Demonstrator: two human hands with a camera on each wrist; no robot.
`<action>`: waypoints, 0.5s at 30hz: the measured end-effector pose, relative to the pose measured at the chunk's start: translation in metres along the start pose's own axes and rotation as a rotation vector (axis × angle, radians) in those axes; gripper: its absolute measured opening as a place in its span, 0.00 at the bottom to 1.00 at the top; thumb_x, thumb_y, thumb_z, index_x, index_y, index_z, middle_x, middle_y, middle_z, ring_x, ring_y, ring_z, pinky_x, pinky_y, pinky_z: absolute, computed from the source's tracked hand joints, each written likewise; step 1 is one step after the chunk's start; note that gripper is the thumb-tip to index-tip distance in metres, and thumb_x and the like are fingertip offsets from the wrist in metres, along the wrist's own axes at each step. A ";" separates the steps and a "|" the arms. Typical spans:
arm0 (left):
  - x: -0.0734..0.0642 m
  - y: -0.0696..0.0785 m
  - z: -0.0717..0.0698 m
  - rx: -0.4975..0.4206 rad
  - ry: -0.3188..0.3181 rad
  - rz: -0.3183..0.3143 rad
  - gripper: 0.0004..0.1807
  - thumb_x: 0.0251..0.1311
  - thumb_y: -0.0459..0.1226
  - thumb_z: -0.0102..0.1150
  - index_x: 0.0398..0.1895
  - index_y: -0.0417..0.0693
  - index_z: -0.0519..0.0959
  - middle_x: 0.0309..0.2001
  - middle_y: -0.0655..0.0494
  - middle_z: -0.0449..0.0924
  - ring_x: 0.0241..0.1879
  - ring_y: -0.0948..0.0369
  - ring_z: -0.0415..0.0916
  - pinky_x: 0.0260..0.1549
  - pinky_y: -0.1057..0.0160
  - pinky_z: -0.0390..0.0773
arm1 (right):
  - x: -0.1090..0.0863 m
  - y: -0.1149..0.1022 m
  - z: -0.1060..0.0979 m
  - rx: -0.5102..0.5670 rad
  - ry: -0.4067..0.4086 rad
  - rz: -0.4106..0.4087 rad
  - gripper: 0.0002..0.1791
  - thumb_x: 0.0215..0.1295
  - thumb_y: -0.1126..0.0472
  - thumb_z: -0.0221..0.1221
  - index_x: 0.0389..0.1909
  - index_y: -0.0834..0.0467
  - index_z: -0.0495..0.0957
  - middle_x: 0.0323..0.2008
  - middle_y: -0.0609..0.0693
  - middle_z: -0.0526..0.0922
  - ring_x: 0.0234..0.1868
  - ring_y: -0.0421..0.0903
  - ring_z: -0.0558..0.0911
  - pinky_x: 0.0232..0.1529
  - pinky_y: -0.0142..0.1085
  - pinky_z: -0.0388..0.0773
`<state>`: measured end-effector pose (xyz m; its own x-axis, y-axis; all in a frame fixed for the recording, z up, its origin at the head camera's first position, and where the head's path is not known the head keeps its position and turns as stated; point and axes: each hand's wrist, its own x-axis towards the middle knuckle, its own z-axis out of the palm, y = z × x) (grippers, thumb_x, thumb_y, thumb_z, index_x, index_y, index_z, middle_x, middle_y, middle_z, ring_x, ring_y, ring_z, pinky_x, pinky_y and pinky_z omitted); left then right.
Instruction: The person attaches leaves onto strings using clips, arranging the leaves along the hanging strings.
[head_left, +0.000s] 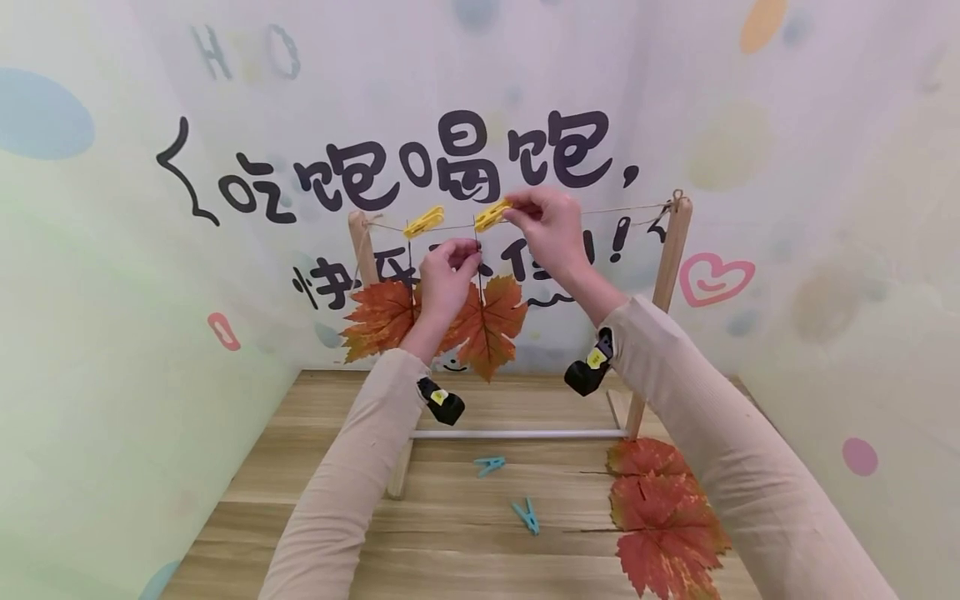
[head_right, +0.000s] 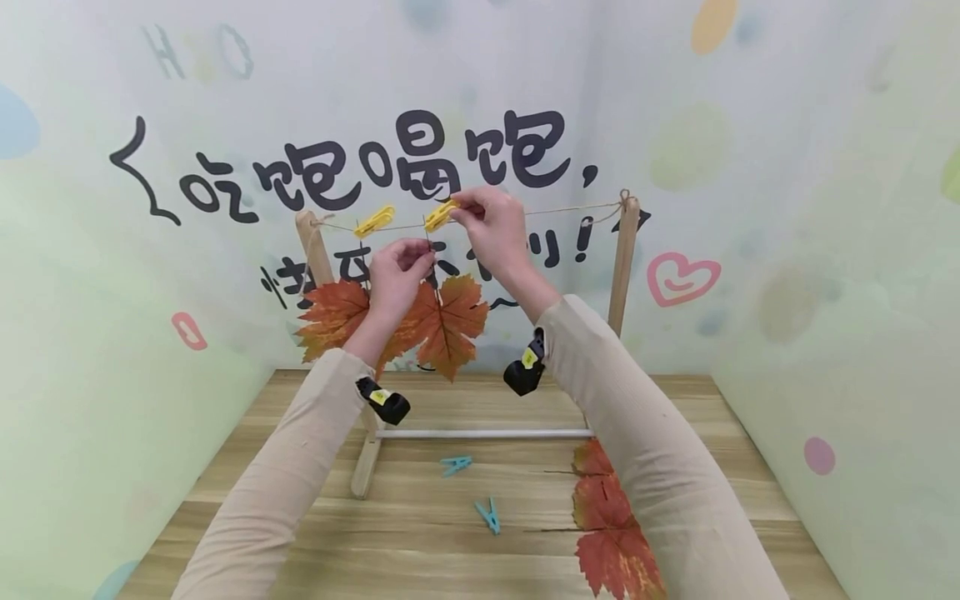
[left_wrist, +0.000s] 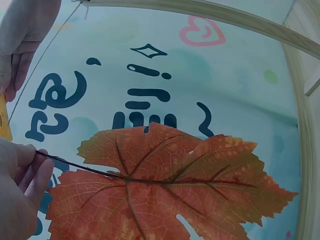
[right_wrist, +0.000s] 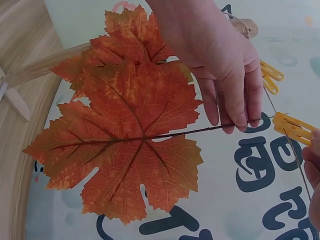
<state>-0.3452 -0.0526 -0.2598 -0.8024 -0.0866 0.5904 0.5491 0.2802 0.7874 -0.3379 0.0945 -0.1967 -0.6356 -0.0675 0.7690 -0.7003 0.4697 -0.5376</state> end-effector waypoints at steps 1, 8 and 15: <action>0.000 0.000 0.000 0.000 0.000 -0.002 0.09 0.57 0.30 0.57 0.40 0.35 0.79 0.37 0.45 0.80 0.34 0.56 0.77 0.35 0.66 0.78 | 0.000 0.000 0.001 -0.002 -0.004 0.004 0.10 0.54 0.69 0.62 0.37 0.66 0.81 0.33 0.58 0.83 0.32 0.46 0.81 0.33 0.26 0.76; 0.001 -0.003 0.001 -0.024 0.002 0.011 0.08 0.56 0.29 0.57 0.39 0.34 0.79 0.37 0.44 0.81 0.33 0.55 0.78 0.33 0.67 0.78 | 0.001 0.000 0.003 -0.020 -0.038 0.038 0.10 0.55 0.67 0.61 0.39 0.65 0.81 0.34 0.57 0.83 0.32 0.45 0.81 0.33 0.26 0.75; 0.002 -0.003 0.001 -0.041 0.001 0.012 0.08 0.56 0.28 0.57 0.39 0.33 0.79 0.36 0.43 0.80 0.33 0.55 0.78 0.33 0.67 0.78 | 0.005 -0.001 0.002 0.001 -0.117 0.099 0.14 0.57 0.68 0.60 0.45 0.67 0.78 0.39 0.60 0.82 0.40 0.49 0.82 0.41 0.31 0.78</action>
<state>-0.3488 -0.0524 -0.2611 -0.7953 -0.0841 0.6004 0.5683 0.2414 0.7866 -0.3405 0.0920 -0.1928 -0.7349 -0.1234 0.6669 -0.6330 0.4779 -0.6091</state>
